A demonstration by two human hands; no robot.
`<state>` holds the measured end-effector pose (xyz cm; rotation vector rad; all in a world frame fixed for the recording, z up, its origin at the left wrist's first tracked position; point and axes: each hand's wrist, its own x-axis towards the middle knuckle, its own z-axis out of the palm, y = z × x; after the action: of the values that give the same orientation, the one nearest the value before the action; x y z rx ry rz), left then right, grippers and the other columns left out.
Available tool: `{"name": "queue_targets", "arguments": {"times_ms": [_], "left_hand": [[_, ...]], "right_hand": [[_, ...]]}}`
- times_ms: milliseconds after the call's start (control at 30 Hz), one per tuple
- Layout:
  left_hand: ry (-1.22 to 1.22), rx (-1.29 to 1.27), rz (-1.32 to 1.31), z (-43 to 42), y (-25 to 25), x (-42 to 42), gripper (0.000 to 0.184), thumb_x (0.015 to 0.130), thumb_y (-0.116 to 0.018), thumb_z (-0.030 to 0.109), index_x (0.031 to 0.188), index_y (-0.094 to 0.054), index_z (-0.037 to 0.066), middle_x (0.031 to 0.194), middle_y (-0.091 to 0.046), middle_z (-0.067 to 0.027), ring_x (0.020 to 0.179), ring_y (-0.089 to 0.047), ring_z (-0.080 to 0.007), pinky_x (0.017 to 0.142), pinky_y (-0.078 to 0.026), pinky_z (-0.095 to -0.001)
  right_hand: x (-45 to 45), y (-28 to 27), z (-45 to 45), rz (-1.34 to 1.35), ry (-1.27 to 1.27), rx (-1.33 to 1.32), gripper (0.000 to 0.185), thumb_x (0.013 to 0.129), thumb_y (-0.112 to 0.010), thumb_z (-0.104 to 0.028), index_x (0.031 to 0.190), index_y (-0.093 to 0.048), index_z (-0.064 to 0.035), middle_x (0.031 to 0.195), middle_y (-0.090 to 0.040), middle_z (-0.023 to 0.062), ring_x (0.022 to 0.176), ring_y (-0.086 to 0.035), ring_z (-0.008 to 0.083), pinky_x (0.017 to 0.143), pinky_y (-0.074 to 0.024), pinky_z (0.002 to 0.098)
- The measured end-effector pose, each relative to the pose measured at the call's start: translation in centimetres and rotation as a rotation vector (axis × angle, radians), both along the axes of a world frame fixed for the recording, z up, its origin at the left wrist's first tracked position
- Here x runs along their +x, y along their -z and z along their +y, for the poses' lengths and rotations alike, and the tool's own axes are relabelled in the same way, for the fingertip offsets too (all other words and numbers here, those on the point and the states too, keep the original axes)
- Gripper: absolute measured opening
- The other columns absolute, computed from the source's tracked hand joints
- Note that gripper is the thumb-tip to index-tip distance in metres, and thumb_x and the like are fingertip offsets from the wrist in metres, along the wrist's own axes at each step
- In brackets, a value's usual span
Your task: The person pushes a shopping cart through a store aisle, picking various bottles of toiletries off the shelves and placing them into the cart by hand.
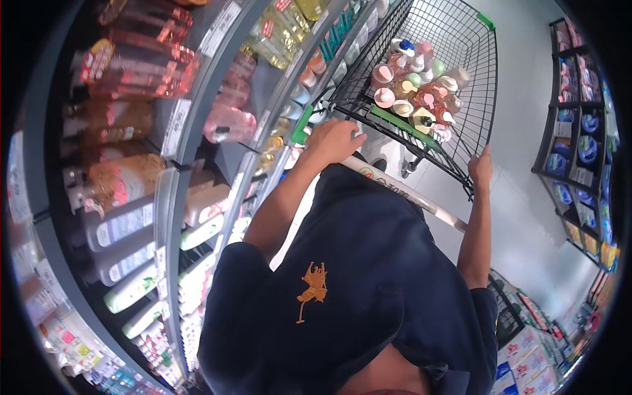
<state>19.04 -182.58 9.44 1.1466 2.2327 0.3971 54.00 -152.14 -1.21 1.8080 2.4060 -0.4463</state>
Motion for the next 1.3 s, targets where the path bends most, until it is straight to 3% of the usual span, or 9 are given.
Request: {"name": "queue_targets", "arguments": {"times_ms": [200,267,433,533,667,800,1000,1133,1300], "left_hand": [[0.021,-0.016,0.056,0.8,1.0,-1.2,0.040,0.092,-0.071,0.046,0.111,-0.078,0.012,0.090,-0.076,-0.0170,0.092,-0.074,-0.0365,0.083,-0.057,-0.0467],[-0.155,0.149,-0.310,0.8,0.9,-2.6,0.040,0.090,-0.075,0.037,0.117,-0.075,0.008,0.118,-0.074,-0.0181,0.101,-0.072,-0.0363,0.087,-0.056,-0.0429],[-0.659,0.932,0.295,0.1,2.5,-12.8,0.040,0.086,-0.082,0.021,0.117,-0.070,0.001,0.094,-0.067,-0.0135,0.088,-0.062,-0.0296,0.089,-0.051,-0.0435],[-0.896,0.587,0.334,0.8,1.3,-19.6,0.071,0.079,-0.090,0.029,0.133,-0.061,-0.006,0.128,-0.066,-0.0225,0.116,-0.063,-0.0313,0.105,-0.046,-0.0420],[-0.791,0.831,-0.088,2.7,4.4,-23.5,0.081,0.073,-0.095,0.030,0.134,-0.060,-0.009,0.137,-0.063,-0.0242,0.123,-0.061,-0.0321,0.108,-0.045,-0.0412],[-0.825,0.868,0.079,2.3,9.6,-26.2,0.084,0.072,-0.095,0.029,0.134,-0.057,-0.012,0.136,-0.061,-0.0273,0.124,-0.060,-0.0367,0.110,-0.044,-0.0440],[-0.723,0.840,0.295,1.5,5.0,-18.2,0.086,0.068,-0.096,0.024,0.138,-0.054,-0.003,0.137,-0.059,-0.0245,0.128,-0.058,-0.0374,0.110,-0.045,-0.0461],[-0.480,0.750,0.378,1.0,1.2,-15.0,0.092,0.061,-0.098,0.019,0.140,-0.053,0.006,0.136,-0.063,-0.0148,0.126,-0.060,-0.0347,0.108,-0.047,-0.0449],[-0.077,0.927,0.344,2.0,-5.8,-11.8,0.092,0.062,-0.099,0.021,0.140,-0.052,0.002,0.133,-0.065,-0.0163,0.124,-0.062,-0.0318,0.105,-0.052,-0.0426]], "right_hand": [[0.0,0.3,-0.2,0.106,0.004,0.064,0.065,0.094,-0.054,-0.012,0.154,-0.035,0.0047,0.135,-0.060,0.0323,0.119,-0.062,0.0487,0.102,-0.0501,0.0529],[0.4,0.3,0.0,0.140,-0.028,0.096,0.062,0.093,-0.055,-0.010,0.152,-0.042,0.0017,0.131,-0.064,0.0299,0.115,-0.064,0.0482,0.099,-0.0511,0.0537],[0.8,0.1,0.0,0.148,-0.009,0.059,0.063,0.093,-0.056,-0.008,0.154,-0.042,-0.0011,0.129,-0.064,0.0305,0.114,-0.065,0.0475,0.098,-0.0520,0.0523],[0.1,-1.0,-0.5,0.141,0.022,0.027,0.063,0.094,-0.056,-0.009,0.155,-0.040,-0.0020,0.132,-0.063,0.0312,0.117,-0.063,0.0487,0.102,-0.0505,0.0524],[-0.8,-2.9,-0.5,0.203,0.120,-0.058,0.060,0.094,-0.061,-0.010,0.150,-0.045,0.0014,0.131,-0.064,0.0316,0.122,-0.060,0.0488,0.107,-0.0476,0.0518],[-0.8,-1.4,-0.5,0.281,0.124,0.027,0.061,0.093,-0.068,-0.013,0.149,-0.047,-0.0008,0.142,-0.058,0.0280,0.131,-0.056,0.0443,0.115,-0.0428,0.0467],[-8.2,-6.7,-4.0,0.449,-0.077,0.315,0.054,0.089,-0.073,-0.006,0.140,-0.057,-0.0052,0.146,-0.054,0.0187,0.136,-0.049,0.0382,0.117,-0.0402,0.0452],[-16.4,-13.9,-7.7,0.644,-0.407,0.117,0.054,0.086,-0.073,-0.002,0.138,-0.059,-0.0066,0.142,-0.057,0.0178,0.132,-0.054,0.0385,0.114,-0.0431,0.0455],[-24.8,-22.3,-12.6,0.817,-0.700,-0.194,0.089,0.079,-0.084,-0.012,0.157,-0.041,-0.0108,0.153,-0.046,0.0189,0.143,-0.044,0.0377,0.118,-0.0403,0.0453]]}}
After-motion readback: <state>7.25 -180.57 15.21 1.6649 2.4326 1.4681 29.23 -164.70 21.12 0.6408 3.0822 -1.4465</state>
